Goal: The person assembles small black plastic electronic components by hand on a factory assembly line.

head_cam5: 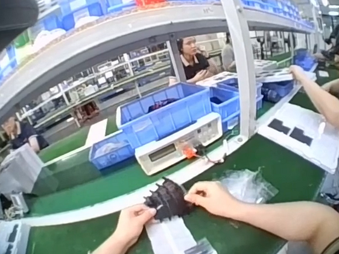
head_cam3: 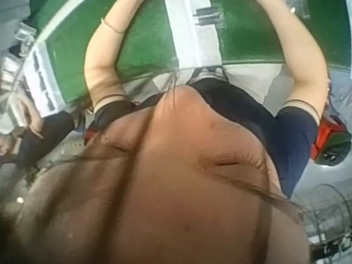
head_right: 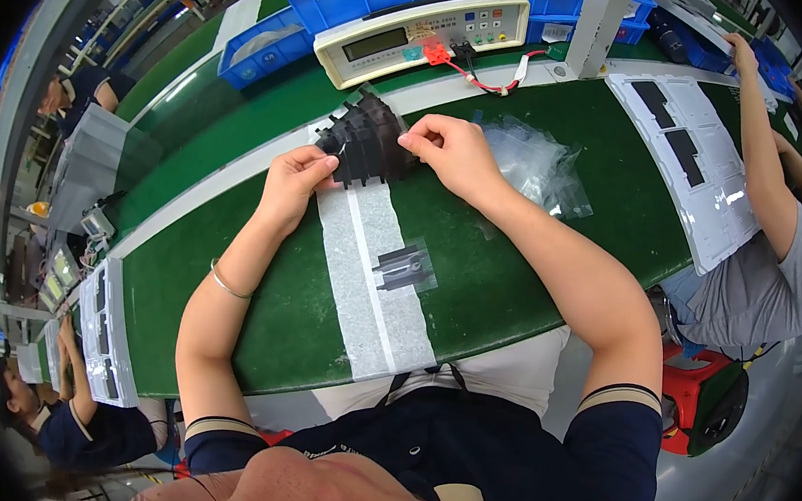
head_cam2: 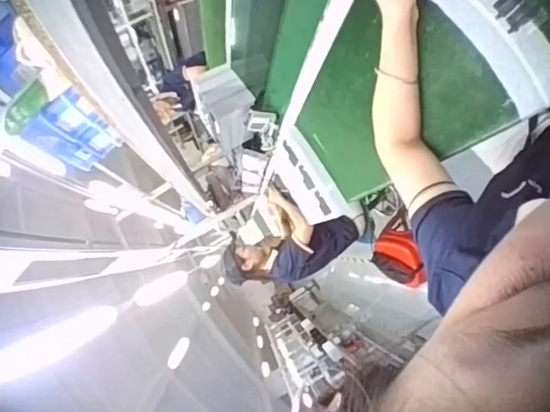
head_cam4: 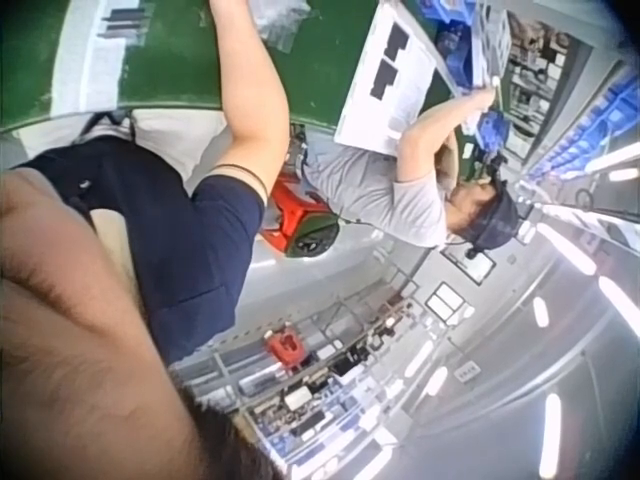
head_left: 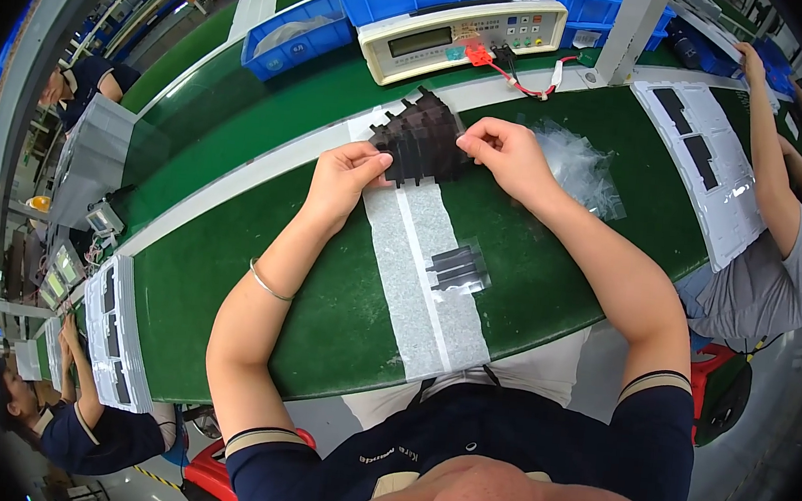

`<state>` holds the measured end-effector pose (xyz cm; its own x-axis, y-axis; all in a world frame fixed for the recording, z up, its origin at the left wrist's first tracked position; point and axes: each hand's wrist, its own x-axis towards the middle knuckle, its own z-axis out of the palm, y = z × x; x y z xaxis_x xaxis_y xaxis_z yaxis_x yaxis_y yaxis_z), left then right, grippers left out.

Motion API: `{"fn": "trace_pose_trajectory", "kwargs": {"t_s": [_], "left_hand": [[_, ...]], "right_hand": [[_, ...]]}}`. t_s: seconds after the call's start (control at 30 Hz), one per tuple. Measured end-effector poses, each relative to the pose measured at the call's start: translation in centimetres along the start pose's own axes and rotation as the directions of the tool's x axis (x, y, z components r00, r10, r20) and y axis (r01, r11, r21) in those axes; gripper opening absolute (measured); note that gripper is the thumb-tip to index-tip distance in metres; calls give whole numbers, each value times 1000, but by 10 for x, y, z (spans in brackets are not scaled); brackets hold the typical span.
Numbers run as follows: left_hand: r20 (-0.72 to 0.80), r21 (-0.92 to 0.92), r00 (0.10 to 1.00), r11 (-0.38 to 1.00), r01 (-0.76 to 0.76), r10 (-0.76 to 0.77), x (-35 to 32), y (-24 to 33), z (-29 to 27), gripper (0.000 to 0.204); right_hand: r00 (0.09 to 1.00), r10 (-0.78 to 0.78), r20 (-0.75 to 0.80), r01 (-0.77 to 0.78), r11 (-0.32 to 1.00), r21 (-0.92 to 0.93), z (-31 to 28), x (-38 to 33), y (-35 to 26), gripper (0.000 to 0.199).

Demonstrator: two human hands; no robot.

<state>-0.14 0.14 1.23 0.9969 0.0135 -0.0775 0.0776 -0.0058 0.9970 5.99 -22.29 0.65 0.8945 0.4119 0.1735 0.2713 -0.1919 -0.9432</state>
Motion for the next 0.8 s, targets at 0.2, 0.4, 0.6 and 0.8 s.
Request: {"fn": "trace_pose_trajectory", "kwargs": {"t_s": [0.2,0.4,0.6,0.8], "left_hand": [[37,-12,999,1000,-20,21,1,-1,-1,10],[20,11,1000,1000,-11,11,0,1,2,9],[-13,-9,1000,1000,-12,12,1,-2,-1,9],[-41,-49,999,999,-20,18,1,-3,0,10]], "right_hand": [[999,-50,-22,49,998,-30,0,0,-1,15],[998,-62,-25,62,998,-14,0,1,2,14],[1000,-7,-9,6,1000,-30,2,-1,-3,19],[999,34,23,-32,995,-96,1,-2,-3,20]]}}
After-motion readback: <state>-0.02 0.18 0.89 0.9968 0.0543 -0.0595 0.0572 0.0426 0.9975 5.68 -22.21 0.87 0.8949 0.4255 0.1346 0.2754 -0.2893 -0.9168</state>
